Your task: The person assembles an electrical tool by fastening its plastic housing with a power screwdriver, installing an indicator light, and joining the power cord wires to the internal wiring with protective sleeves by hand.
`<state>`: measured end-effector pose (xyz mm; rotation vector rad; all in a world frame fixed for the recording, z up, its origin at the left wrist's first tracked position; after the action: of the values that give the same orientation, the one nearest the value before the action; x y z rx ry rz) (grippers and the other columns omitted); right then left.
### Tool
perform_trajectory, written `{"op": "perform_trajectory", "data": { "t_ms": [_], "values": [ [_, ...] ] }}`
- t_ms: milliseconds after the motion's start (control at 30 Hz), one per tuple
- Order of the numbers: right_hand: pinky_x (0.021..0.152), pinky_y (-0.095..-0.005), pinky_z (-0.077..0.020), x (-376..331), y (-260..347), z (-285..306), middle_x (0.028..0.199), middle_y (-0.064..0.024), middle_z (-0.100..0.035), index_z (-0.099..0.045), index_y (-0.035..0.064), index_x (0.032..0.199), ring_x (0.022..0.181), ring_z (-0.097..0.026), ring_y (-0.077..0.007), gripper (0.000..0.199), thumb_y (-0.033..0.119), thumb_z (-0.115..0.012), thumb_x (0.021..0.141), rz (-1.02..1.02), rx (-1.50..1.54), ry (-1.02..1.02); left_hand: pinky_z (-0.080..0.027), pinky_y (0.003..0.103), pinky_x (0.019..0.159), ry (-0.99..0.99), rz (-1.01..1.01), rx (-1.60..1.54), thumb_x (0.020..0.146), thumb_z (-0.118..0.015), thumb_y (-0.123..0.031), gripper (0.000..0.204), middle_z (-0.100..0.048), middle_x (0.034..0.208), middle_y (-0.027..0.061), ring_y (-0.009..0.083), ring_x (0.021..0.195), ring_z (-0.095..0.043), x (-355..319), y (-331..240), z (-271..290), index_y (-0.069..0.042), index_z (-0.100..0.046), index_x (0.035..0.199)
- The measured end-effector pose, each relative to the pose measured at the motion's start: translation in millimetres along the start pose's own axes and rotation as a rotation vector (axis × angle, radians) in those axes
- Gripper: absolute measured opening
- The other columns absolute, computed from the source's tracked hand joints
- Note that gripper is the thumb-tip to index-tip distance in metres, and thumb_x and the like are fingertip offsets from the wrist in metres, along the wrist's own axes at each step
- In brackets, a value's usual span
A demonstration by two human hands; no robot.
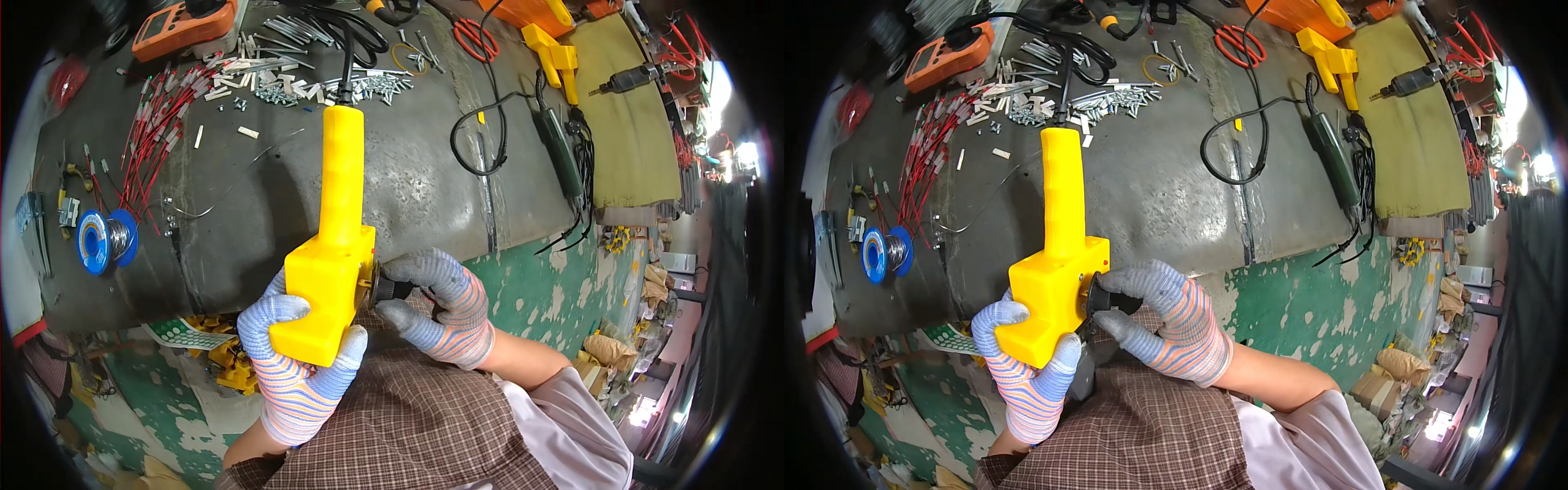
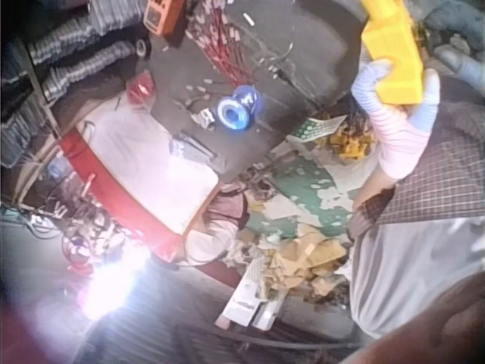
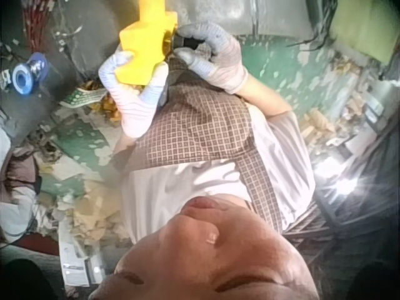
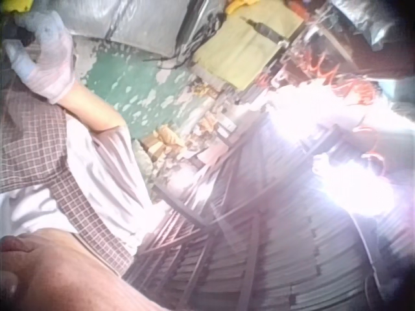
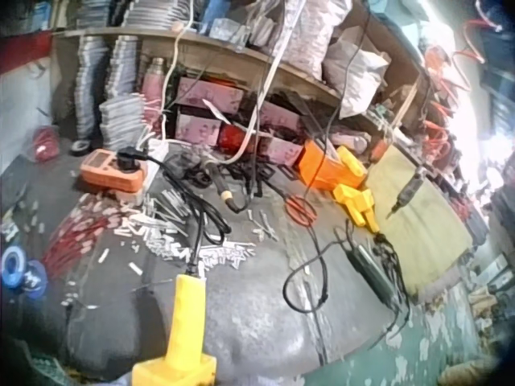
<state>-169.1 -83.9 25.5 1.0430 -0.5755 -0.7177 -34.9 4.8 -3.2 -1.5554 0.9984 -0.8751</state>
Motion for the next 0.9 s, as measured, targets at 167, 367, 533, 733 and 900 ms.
{"op": "perform_trajectory", "data": {
  "t_ms": [167, 367, 533, 733, 900],
  "values": [
    [0.062, -0.0359, -0.0508, 15, 18, -1, 0.083, -0.0123, -0.063, -0.063, 0.0034, 0.103, 0.07, -0.063, -0.0288, 0.032, 0.013, -0.076, 0.076, 0.097, -0.238, 0.077, -0.042, 0.04, 0.1, 0.005, -0.077, 0.137, 0.072, -0.077, 0.001, 0.064, -0.041, 0.128, 0.0186, 0.0286, 0.116, -0.049, 2, -7, 0, -0.013, -0.034, 0.118],
    [0.061, -0.0396, -0.0506, 32, 33, -14, 0.082, -0.0113, -0.063, -0.062, 0.0049, 0.098, 0.07, -0.063, -0.0304, 0.032, 0.02, -0.077, 0.073, 0.278, -0.437, 0.186, -0.043, 0.037, 0.098, 0.007, -0.017, 0.129, 0.073, -0.076, 0.001, 0.062, -0.041, 0.125, 0.0172, 0.0262, 0.113, -0.05, 5, -5, 8, -0.012, -0.034, 0.117],
    [0.061, -0.0411, -0.0504, 40, 38, -22, 0.082, -0.012, -0.062, -0.061, 0.0078, 0.097, 0.071, -0.062, -0.0322, 0.031, 0.025, -0.074, 0.076, 0.307, -0.454, 0.163, -0.044, 0.034, 0.096, -0.083, 0.052, 0.007, 0.075, -0.076, -0.001, 0.059, -0.045, 0.122, 0.0135, 0.0219, 0.11, -0.051, 7, 2, 22, -0.011, -0.036, 0.118],
    [0.064, -0.0417, -0.0497, 103, 67, -33, 0.08, -0.0116, -0.062, -0.064, 0.0089, 0.092, 0.072, -0.062, -0.0314, 0.025, 0.03, -0.069, 0.081, 0.354, -0.537, 0.324, -0.044, 0.031, 0.095, -0.305, 0.22, -0.13, 0.079, -0.078, -0.013, 0.063, -0.053, 0.116, 0.01, 0.0182, 0.104, -0.055, 8, 19, 66, -0.005, -0.041, 0.129],
    [0.073, -0.0443, -0.0512, 229, 98, -33, 0.085, -0.0109, -0.066, -0.068, 0.0135, 0.102, 0.08, -0.064, -0.0331, 0.023, 0.027, -0.065, 0.083, 0.69, -0.775, -0.147, -0.051, 0.032, 0.082, -0.308, 0.052, 0.724, 0.085, -0.072, -0.029, 0.058, -0.055, 0.119, 0.017, 0.0245, 0.096, -0.06, 2, 3, 92, -0.002, -0.05, 0.13]
  ]
}}
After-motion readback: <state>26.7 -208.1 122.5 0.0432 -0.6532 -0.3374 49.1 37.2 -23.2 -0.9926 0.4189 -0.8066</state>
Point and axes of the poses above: each hand's wrist, its own x-axis towards the middle knuckle, its own z-axis out of the back of the hand, y = z × x, the point moved 10 cm from there along x, towards the middle knuckle
